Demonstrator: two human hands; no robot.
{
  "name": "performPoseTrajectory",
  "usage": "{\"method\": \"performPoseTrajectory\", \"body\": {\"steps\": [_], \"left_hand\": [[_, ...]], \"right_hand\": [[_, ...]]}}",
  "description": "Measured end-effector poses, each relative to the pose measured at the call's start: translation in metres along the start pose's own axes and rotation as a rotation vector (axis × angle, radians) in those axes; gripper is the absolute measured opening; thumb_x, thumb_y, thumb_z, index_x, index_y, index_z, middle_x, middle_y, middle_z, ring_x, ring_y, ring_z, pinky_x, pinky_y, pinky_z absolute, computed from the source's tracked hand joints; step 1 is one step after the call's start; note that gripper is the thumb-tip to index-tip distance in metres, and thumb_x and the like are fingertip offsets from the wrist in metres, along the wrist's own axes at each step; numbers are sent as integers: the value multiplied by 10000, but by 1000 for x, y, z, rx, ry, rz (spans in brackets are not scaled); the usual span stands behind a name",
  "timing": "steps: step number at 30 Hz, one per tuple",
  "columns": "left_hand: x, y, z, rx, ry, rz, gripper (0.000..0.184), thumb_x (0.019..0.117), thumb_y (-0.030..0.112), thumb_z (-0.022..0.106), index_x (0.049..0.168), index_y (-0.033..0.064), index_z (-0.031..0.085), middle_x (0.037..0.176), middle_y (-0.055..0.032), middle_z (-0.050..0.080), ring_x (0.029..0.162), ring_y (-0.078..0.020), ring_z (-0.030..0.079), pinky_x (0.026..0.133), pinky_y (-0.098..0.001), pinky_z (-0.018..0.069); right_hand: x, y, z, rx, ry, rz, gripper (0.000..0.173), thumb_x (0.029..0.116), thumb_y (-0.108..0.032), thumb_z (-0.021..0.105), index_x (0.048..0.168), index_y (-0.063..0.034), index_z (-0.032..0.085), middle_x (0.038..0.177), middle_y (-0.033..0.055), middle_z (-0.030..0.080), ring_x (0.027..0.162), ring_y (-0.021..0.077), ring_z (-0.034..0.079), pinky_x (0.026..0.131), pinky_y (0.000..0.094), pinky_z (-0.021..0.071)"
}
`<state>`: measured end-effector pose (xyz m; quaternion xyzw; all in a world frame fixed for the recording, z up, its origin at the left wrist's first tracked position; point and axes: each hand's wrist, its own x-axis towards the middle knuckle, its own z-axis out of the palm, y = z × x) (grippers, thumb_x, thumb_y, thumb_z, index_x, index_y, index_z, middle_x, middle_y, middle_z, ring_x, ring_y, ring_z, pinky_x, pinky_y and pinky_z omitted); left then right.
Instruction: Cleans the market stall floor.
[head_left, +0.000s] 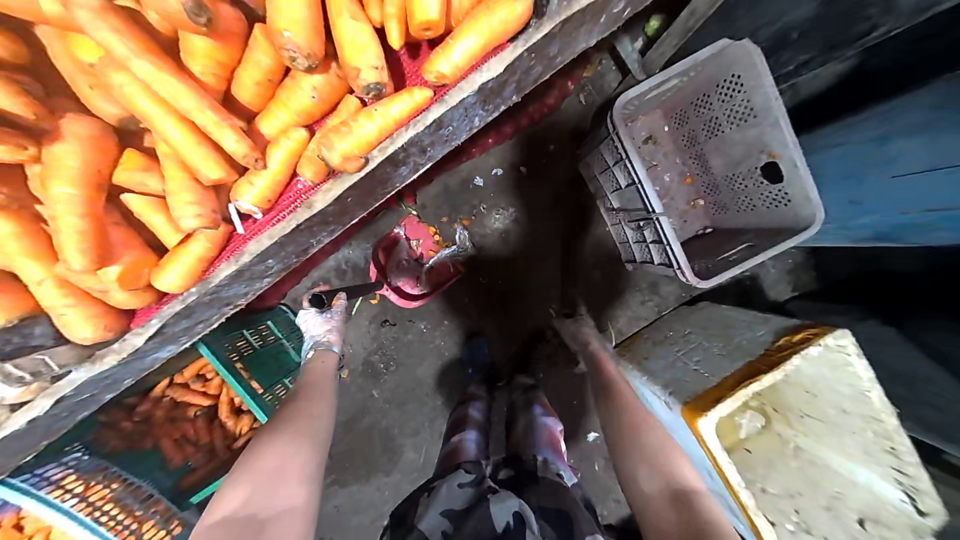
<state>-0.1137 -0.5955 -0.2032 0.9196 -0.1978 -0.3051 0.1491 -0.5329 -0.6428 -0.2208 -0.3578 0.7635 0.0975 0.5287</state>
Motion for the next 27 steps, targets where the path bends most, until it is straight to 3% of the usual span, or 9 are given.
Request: {"method": "performPoseTrajectory", "body": {"steps": [2, 4, 9, 14, 16, 19, 21, 24, 27], "left_hand": [[-2, 28, -16, 86, -201, -165, 559, 1050, 200, 599, 1549, 56, 393, 1545, -184, 477, 1446, -262, 447, 1201, -424, 326], [4, 0, -2, -8, -36, -9, 552, 992, 211, 677, 1477, 22, 492, 1409, -232, 588, 1325, -310, 567, 1133, -447, 428], [-15, 24, -15, -37, -72, -42, 540, 1022, 179, 643, 1488, -22, 458, 1439, -250, 557, 1359, -298, 534, 1162, -412, 378], [-39, 49, -18, 5, -51, 13, 477, 1034, 107, 603, 1434, -111, 462, 1400, -313, 553, 1329, -317, 545, 1149, -380, 384], [-45, 66, -23, 53, -96, -14, 484, 1044, 98, 587, 1449, -119, 435, 1437, -320, 520, 1366, -320, 513, 1164, -376, 358], [-51, 78, -20, 61, -65, -20, 452, 1044, 82, 578, 1430, -122, 462, 1431, -315, 531, 1367, -318, 515, 1162, -370, 356], [-54, 86, -19, 71, -65, 17, 442, 1053, 86, 559, 1430, -124, 462, 1428, -322, 533, 1370, -334, 514, 1168, -379, 349], [-60, 95, -20, 106, -55, 41, 439, 1059, 138, 560, 1421, -99, 487, 1387, -320, 566, 1336, -361, 544, 1150, -425, 377], [-74, 106, -21, 98, -47, 33, 439, 1060, 132, 558, 1428, -95, 483, 1380, -317, 574, 1331, -368, 550, 1147, -432, 385]], "right_hand": [[-12, -2, 17, -203, -169, -11, 867, 957, -322, 668, 1653, -174, 173, 1420, 211, 586, 1274, 368, 603, 1052, 591, 481], [-29, 12, 10, -228, -260, -79, 906, 926, -342, 686, 1659, -223, 166, 1419, 189, 593, 1268, 354, 606, 1045, 602, 483], [-13, -5, -79, -109, -119, -312, 770, 964, -291, 694, 1612, -142, 305, 1288, 182, 653, 1107, 288, 674, 971, 516, 546], [301, 9, -105, -113, 248, -532, 833, 797, -630, 767, 1503, -337, 437, 1258, 93, 686, 1037, 249, 707, 815, 585, 605], [327, -22, -83, -83, 230, -492, 864, 750, -612, 807, 1495, -341, 464, 1329, 85, 655, 1135, 255, 677, 889, 594, 587], [169, -65, -23, -166, 5, -384, 717, 881, -461, 760, 1509, -248, 487, 1380, 93, 630, 1200, 255, 650, 968, 522, 564], [60, -82, 12, -390, -195, -267, 708, 941, -317, 678, 1576, -187, 392, 1388, 196, 611, 1249, 383, 606, 1019, 633, 475], [-14, -38, 45, -575, -405, -187, 832, 973, -336, 626, 1658, -226, 166, 1410, 207, 602, 1281, 416, 591, 1048, 665, 446], [-56, -2, 47, -512, -496, -116, 879, 980, -379, 628, 1670, -271, 94, 1493, 200, 539, 1359, 390, 536, 1104, 645, 397]]}}
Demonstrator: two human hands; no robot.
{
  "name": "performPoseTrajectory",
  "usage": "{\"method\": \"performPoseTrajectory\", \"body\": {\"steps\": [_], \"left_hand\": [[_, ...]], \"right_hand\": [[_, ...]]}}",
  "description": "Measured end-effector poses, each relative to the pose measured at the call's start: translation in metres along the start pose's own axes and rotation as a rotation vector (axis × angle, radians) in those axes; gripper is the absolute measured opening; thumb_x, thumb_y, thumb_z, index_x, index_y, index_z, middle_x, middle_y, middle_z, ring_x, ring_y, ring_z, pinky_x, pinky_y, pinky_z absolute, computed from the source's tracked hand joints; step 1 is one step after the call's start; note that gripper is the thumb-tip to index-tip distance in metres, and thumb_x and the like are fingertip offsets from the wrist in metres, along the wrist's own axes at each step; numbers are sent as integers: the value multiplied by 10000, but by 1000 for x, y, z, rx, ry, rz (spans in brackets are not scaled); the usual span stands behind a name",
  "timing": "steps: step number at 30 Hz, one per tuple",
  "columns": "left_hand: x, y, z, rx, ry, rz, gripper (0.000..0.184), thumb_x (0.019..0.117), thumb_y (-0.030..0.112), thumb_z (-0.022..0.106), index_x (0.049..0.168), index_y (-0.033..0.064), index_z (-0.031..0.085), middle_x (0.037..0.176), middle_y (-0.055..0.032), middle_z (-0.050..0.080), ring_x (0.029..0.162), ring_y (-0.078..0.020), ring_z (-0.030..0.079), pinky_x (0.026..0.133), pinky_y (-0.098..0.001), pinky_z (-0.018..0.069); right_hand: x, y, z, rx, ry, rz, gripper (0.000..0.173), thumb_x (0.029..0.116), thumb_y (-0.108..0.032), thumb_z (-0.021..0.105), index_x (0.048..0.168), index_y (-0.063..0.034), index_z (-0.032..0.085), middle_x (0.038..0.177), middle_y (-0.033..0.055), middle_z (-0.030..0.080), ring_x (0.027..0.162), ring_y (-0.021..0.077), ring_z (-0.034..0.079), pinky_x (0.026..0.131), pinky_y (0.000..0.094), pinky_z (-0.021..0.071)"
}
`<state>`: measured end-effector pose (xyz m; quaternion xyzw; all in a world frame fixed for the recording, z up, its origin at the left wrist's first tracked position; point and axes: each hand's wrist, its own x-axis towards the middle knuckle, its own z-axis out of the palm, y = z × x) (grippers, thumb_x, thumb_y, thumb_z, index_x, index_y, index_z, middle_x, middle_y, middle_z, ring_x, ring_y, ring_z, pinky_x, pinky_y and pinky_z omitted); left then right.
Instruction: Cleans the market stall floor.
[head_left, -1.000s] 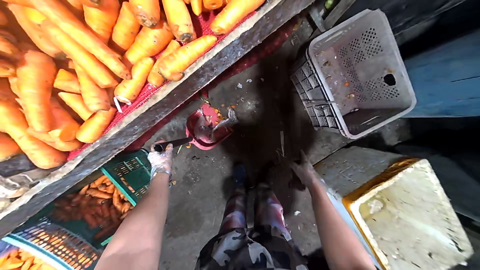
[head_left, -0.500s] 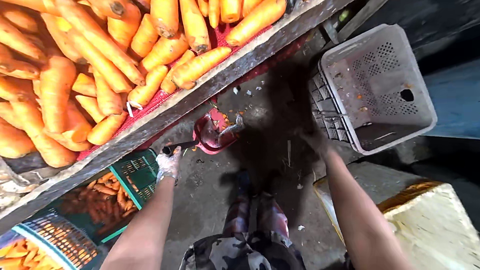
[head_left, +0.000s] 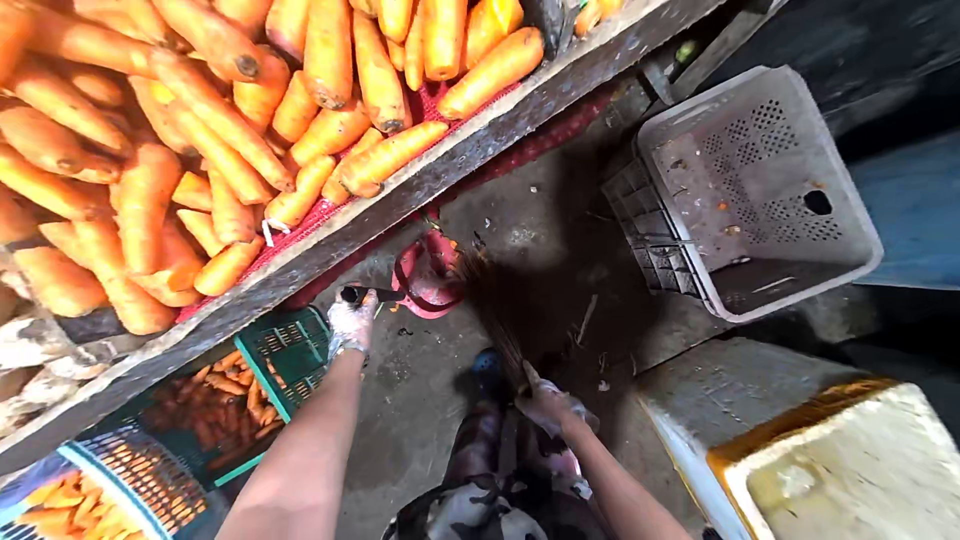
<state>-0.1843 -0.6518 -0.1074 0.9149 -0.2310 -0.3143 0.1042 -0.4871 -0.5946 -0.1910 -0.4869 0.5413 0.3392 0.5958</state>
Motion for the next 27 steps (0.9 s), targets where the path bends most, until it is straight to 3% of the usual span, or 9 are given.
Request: {"method": "performPoseTrajectory", "body": {"steps": [6, 9, 12, 14, 16, 19, 22, 25, 27], "left_hand": [[-57, 18, 3, -108, 13, 79, 434, 1050, 106, 563, 1421, -103, 481, 1355, -324, 581, 1263, -353, 586, 1105, -420, 422], [-107, 50, -1, -223, 22, 185, 394, 1046, 82, 555, 1381, -120, 502, 1253, -314, 618, 1063, -290, 637, 986, -388, 486], [-162, 99, -12, -340, 26, 354, 370, 1037, 59, 552, 1340, -148, 504, 1166, -268, 626, 899, -150, 616, 857, -280, 515], [-200, 142, -17, -390, 17, 468, 374, 1026, 39, 560, 1331, -168, 499, 1185, -283, 620, 919, -138, 623, 865, -266, 519], [-234, 189, -13, -387, 10, 598, 368, 999, 29, 588, 1299, -170, 517, 1151, -274, 632, 921, -143, 640, 862, -276, 534], [-283, 254, 0, -218, -122, 768, 396, 996, 80, 636, 1330, -110, 545, 1325, -305, 591, 1178, -326, 620, 1033, -440, 484], [-303, 296, 53, 51, -234, 1083, 379, 1021, 185, 632, 1349, -3, 604, 1433, -236, 554, 1277, -361, 588, 1077, -495, 473], [-324, 326, 109, 313, -417, 1422, 468, 940, 40, 698, 1396, 47, 597, 1558, -203, 460, 1271, -405, 593, 1012, -560, 505], [-338, 345, 137, 528, -510, 1589, 537, 913, -27, 679, 1432, 67, 581, 1596, -190, 424, 1384, -413, 507, 1094, -566, 441]], "right_hand": [[-70, 46, -13, 156, 47, -32, 899, 968, -413, 657, 1669, -253, 118, 1524, 219, 493, 1387, 380, 505, 1133, 603, 389], [-131, 88, -29, 226, 113, -9, 919, 948, -432, 674, 1667, -271, 126, 1499, 221, 519, 1364, 392, 524, 1115, 624, 395], [-201, 135, -38, 383, 232, -29, 906, 943, -366, 697, 1664, -263, 157, 1394, 245, 593, 1219, 408, 621, 1029, 627, 469], [-245, 165, -41, 498, 338, -80, 914, 938, -328, 702, 1665, -241, 155, 1357, 243, 615, 1131, 382, 670, 976, 603, 517], [-278, 189, -44, 610, 469, -135, 925, 924, -294, 710, 1663, -204, 160, 1368, 236, 613, 1138, 354, 670, 983, 571, 519], [-299, 219, -52, 676, 658, -132, 934, 906, -297, 712, 1661, -190, 174, 1336, 255, 622, 1146, 376, 655, 978, 590, 506], [-304, 245, -55, 639, 744, 2, 913, 941, -272, 691, 1665, -183, 141, 1330, 293, 617, 1174, 449, 635, 1003, 642, 470], [-305, 266, -39, 674, 768, 107, 889, 955, -265, 686, 1661, -154, 158, 1323, 304, 618, 1197, 467, 620, 1019, 652, 453], [-304, 279, -19, 763, 779, 121, 891, 941, -248, 697, 1657, -138, 177, 1340, 314, 603, 1221, 469, 603, 1031, 649, 442]]}}
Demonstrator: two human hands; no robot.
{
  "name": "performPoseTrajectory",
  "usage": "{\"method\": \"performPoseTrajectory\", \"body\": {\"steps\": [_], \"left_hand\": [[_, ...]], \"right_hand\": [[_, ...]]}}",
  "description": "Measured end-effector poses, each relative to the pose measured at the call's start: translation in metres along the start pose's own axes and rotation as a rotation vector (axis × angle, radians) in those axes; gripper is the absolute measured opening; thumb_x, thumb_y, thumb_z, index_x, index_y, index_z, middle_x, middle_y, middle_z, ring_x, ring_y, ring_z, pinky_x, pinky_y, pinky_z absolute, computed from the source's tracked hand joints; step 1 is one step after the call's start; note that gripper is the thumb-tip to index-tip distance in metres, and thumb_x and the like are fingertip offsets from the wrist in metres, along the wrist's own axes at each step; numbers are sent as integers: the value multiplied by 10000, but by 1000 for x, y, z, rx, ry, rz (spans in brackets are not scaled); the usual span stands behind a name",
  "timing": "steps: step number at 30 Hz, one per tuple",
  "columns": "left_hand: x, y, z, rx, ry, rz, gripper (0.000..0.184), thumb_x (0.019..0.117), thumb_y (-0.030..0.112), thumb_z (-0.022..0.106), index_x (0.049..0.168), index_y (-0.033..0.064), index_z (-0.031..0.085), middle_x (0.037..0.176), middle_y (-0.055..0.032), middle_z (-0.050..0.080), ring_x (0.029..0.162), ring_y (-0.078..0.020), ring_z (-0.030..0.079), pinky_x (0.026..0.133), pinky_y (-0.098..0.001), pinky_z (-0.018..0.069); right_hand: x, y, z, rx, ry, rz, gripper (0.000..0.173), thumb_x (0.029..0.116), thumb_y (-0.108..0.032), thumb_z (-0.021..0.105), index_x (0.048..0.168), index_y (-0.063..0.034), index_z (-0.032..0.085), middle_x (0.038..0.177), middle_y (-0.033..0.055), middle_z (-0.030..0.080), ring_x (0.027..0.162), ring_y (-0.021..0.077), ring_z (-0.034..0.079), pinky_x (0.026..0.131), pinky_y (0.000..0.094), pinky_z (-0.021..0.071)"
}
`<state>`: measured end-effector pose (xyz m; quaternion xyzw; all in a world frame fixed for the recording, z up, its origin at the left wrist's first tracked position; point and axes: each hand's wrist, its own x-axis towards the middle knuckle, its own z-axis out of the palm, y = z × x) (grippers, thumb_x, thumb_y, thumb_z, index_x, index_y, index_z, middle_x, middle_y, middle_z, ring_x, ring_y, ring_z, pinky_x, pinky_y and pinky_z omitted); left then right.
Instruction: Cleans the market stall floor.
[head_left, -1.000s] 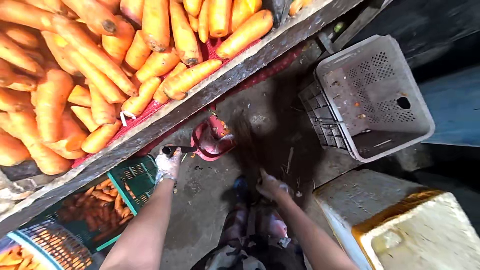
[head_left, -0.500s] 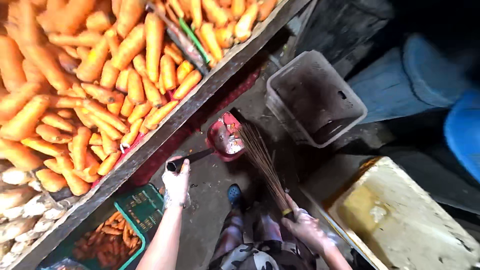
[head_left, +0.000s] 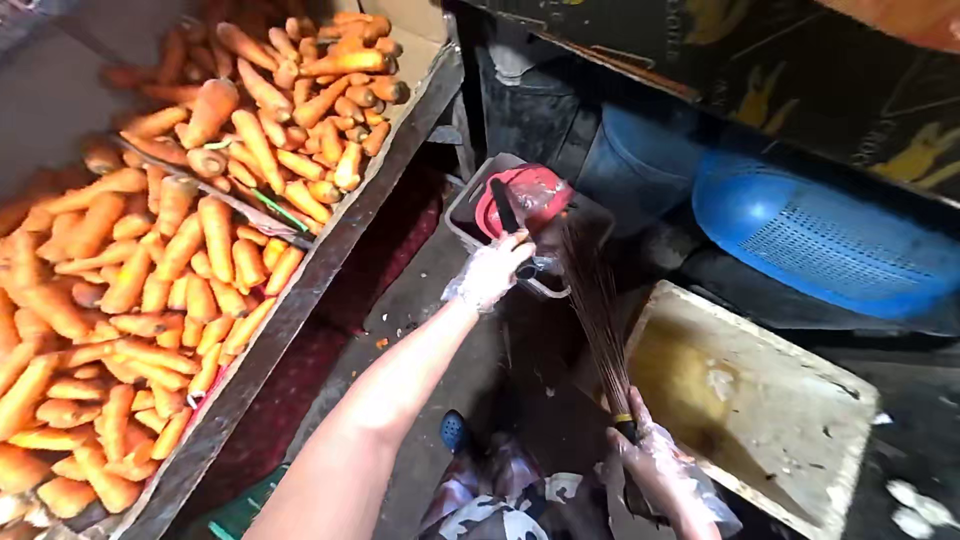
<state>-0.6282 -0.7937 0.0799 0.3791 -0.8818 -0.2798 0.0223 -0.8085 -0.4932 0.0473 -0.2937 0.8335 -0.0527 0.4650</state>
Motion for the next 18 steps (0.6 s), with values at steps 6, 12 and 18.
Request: {"method": "performPoseTrajectory", "body": {"steps": [6, 12, 18], "left_hand": [[42, 19, 15, 141, -151, 192, 464, 980, -41, 546, 1422, 88, 598, 1582, -198, 445, 1455, -478, 399, 1154, -585, 373], [34, 23, 9, 85, -70, 131, 461, 962, -76, 538, 1396, 58, 620, 1560, -213, 468, 1458, -479, 394, 1171, -580, 346], [-4, 7, 3, -200, 330, 27, 379, 918, -34, 646, 1296, -61, 643, 1481, -264, 531, 1363, -430, 529, 1114, -523, 426]], "right_hand": [[-29, 43, 14, 187, -6, 47, 939, 895, -223, 734, 1651, -112, 188, 1352, 303, 604, 1217, 441, 614, 1048, 617, 449], [-38, 50, 22, 258, 23, 62, 931, 898, -212, 739, 1652, -124, 199, 1373, 309, 588, 1212, 453, 611, 1037, 626, 451], [-30, 37, 18, 264, 39, 80, 914, 911, -194, 729, 1654, -152, 199, 1353, 303, 595, 1156, 432, 633, 981, 609, 484]]}}
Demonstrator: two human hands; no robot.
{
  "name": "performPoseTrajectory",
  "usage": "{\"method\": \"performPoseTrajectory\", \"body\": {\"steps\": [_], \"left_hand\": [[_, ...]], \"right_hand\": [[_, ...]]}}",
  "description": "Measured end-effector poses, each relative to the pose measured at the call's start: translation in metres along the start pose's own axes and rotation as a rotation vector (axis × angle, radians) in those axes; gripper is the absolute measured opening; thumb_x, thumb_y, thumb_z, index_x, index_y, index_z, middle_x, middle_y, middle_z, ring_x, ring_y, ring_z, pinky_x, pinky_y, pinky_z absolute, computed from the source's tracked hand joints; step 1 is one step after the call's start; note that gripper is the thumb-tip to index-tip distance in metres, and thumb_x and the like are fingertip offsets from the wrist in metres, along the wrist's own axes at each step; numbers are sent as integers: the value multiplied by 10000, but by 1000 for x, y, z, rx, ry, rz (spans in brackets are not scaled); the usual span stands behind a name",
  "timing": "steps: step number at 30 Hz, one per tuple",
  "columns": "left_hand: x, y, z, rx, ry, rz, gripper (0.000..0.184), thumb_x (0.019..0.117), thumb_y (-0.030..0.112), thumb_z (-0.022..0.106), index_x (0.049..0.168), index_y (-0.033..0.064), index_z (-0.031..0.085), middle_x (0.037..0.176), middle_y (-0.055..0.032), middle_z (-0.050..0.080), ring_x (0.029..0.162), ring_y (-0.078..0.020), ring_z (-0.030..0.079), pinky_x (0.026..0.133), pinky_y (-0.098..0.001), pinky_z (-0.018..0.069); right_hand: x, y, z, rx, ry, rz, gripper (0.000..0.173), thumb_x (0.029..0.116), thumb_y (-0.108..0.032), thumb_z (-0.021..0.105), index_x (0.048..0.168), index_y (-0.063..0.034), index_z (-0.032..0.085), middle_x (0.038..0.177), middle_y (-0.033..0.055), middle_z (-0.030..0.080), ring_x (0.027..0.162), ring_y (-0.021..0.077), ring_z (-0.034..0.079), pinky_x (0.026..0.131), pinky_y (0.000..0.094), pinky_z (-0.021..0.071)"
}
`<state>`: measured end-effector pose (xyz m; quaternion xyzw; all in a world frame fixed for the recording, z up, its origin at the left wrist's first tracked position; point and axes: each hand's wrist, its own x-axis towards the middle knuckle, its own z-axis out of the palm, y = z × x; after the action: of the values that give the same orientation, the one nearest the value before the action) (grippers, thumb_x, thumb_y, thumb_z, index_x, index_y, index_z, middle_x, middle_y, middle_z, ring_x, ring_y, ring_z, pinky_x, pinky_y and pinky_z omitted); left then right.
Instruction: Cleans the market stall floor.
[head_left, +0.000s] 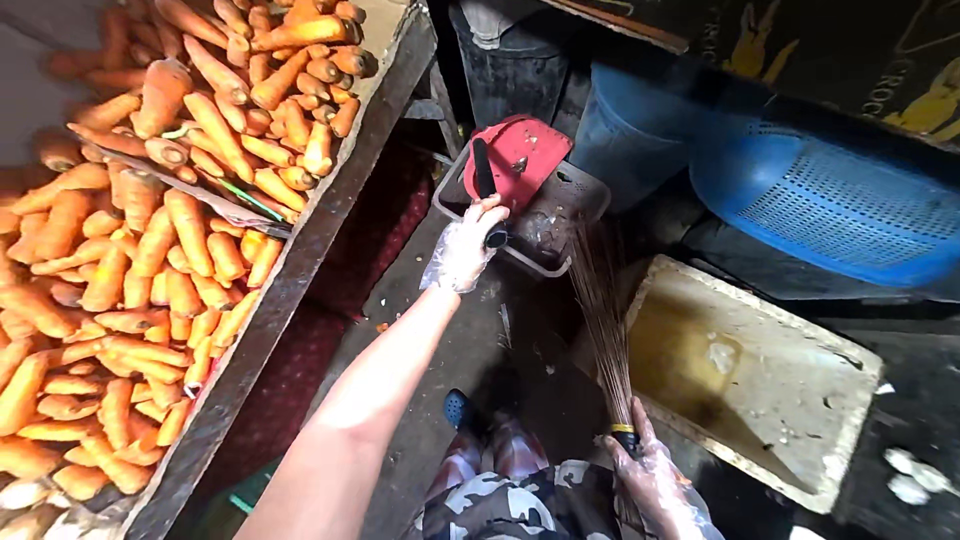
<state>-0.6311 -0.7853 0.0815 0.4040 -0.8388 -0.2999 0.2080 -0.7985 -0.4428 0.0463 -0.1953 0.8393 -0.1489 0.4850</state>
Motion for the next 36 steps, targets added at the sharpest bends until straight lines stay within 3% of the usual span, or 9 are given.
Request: {"method": "performPoseTrajectory", "body": {"steps": [7, 12, 15, 18, 22, 26, 29, 32, 36], "left_hand": [[-84, 4, -45, -84, 460, -376, 305, 1004, 106, 642, 1239, -88, 634, 1407, -209, 605, 1298, -255, 602, 1109, -367, 466], [-174, -7, -63, -135, 608, -783, 348, 969, -8, 618, 1261, -186, 552, 1388, -313, 565, 1330, -288, 551, 1118, -357, 436], [-231, -33, -60, -64, 570, -969, 414, 997, 19, 588, 1342, -192, 497, 1418, -348, 528, 1361, -329, 524, 1152, -348, 403], [-271, -54, -57, -48, 571, -1144, 442, 1011, 9, 562, 1378, -208, 445, 1422, -380, 499, 1354, -369, 504, 1153, -357, 380], [-297, -67, -65, -26, 598, -1415, 445, 1039, 3, 519, 1432, -170, 404, 1411, -377, 498, 1309, -364, 510, 1124, -380, 377], [-329, -96, -55, -23, 491, -1432, 421, 1045, 2, 510, 1418, -170, 420, 1394, -386, 509, 1306, -387, 520, 1121, -395, 386], [-337, -129, -48, -75, 348, -1441, 427, 1047, 10, 512, 1428, -165, 426, 1419, -371, 508, 1346, -381, 508, 1149, -384, 368], [-355, -171, -35, -104, 177, -1391, 448, 1043, 20, 527, 1444, -148, 420, 1440, -353, 504, 1373, -374, 497, 1167, -389, 357], [-368, -199, -29, -150, 79, -1288, 460, 1038, 0, 529, 1449, -165, 401, 1444, -369, 490, 1388, -378, 479, 1177, -378, 334]], "right_hand": [[16, -9, 15, 39, -15, -177, 919, 855, -201, 718, 1641, -145, 247, 1406, 242, 582, 1096, 326, 670, 911, 540, 541], [54, -13, 21, -192, -280, -357, 915, 854, -327, 703, 1635, -146, 263, 1380, 219, 613, 1151, 316, 666, 959, 548, 533], [74, -26, 46, -246, -573, -257, 903, 873, -350, 730, 1636, -202, 269, 1408, 189, 595, 1194, 295, 644, 1008, 527, 521], [86, -11, 84, -213, -727, -100, 862, 901, -289, 741, 1619, -142, 287, 1424, 203, 572, 1225, 298, 622, 1039, 500, 505], [103, 21, 120, -216, -428, 100, 724, 975, -270, 682, 1582, -66, 344, 1406, 266, 569, 1259, 384, 591, 1070, 559, 464], [136, 39, 178, -136, -60, 330, 729, 994, -274, 651, 1597, -70, 297, 1440, 268, 537, 1282, 395, 568, 1050, 560, 466], [101, 36, 248, -160, -215, 381, 678, 997, -317, 646, 1563, -69, 367, 1410, 261, 566, 1278, 391, 574, 1061, 570, 461], [47, 59, 297, -94, -357, 327, 746, 991, -286, 652, 1614, -128, 273, 1388, 240, 587, 1237, 361, 609, 1044, 545, 486], [4, 102, 267, 70, -240, 167, 773, 950, -226, 691, 1603, -87, 301, 1381, 233, 594, 1191, 314, 638, 1022, 489, 520]]}}
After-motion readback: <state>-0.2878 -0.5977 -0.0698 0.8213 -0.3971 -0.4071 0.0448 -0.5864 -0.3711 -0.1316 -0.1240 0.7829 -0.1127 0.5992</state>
